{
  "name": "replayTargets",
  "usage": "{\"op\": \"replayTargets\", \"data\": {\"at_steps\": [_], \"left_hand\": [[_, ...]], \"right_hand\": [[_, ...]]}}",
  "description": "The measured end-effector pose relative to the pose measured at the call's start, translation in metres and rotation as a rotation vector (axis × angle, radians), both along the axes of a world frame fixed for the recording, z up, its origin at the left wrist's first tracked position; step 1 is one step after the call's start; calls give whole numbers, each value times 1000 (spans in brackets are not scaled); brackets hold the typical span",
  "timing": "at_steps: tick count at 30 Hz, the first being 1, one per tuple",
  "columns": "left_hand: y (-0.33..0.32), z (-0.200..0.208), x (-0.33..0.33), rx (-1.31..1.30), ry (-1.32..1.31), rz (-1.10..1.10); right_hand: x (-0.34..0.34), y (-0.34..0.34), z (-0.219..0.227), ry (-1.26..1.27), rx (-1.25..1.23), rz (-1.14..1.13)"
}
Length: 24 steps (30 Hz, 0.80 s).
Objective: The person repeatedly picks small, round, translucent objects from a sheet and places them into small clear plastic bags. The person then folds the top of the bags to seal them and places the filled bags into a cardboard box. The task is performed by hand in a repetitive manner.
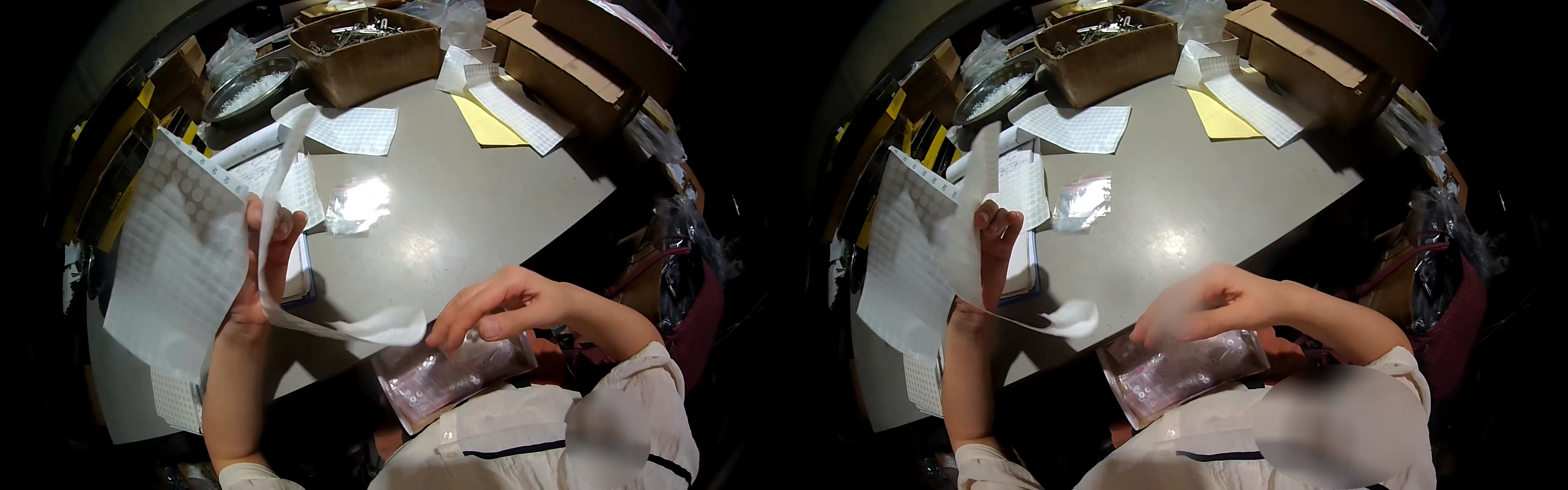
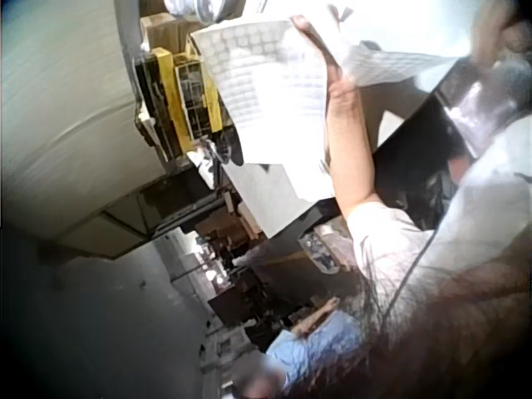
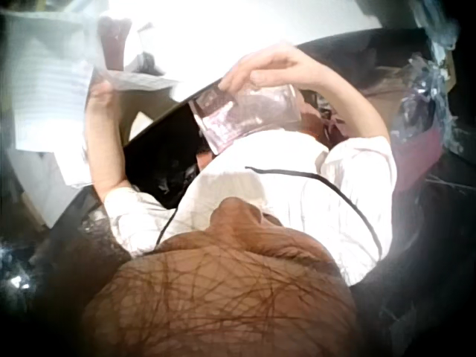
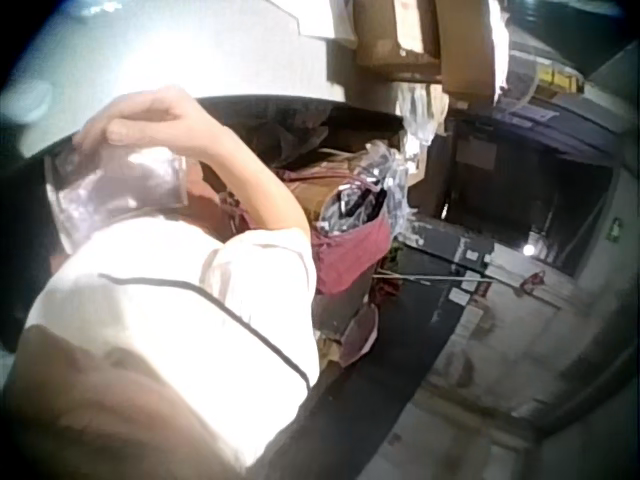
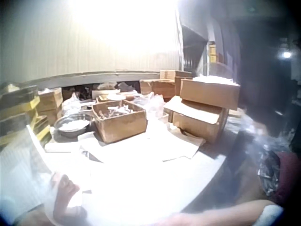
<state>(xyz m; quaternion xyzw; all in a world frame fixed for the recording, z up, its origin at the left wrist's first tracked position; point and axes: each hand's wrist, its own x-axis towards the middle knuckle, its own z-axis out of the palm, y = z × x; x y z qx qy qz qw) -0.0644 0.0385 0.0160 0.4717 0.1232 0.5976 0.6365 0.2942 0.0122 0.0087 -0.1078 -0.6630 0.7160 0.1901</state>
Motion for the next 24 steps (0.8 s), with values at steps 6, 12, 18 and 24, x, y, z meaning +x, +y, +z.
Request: {"op": "replayTargets", "data": {"at_steps": [6, 12, 18, 24], "left_hand": [[-42, -5, 2, -417, 56, 223], [-35, 26, 53, 204, 1007, 396], [-34, 16, 49, 281, 1074, 471], [-36, 20, 54, 133, 1039, 407]], "right_hand": [[9, 7, 43, -31, -87, -364], [-3, 33, 51, -5, 346, -668], [-33, 26, 45, -158, 634, -510], [-46, 33, 23, -294, 656, -404]]}}
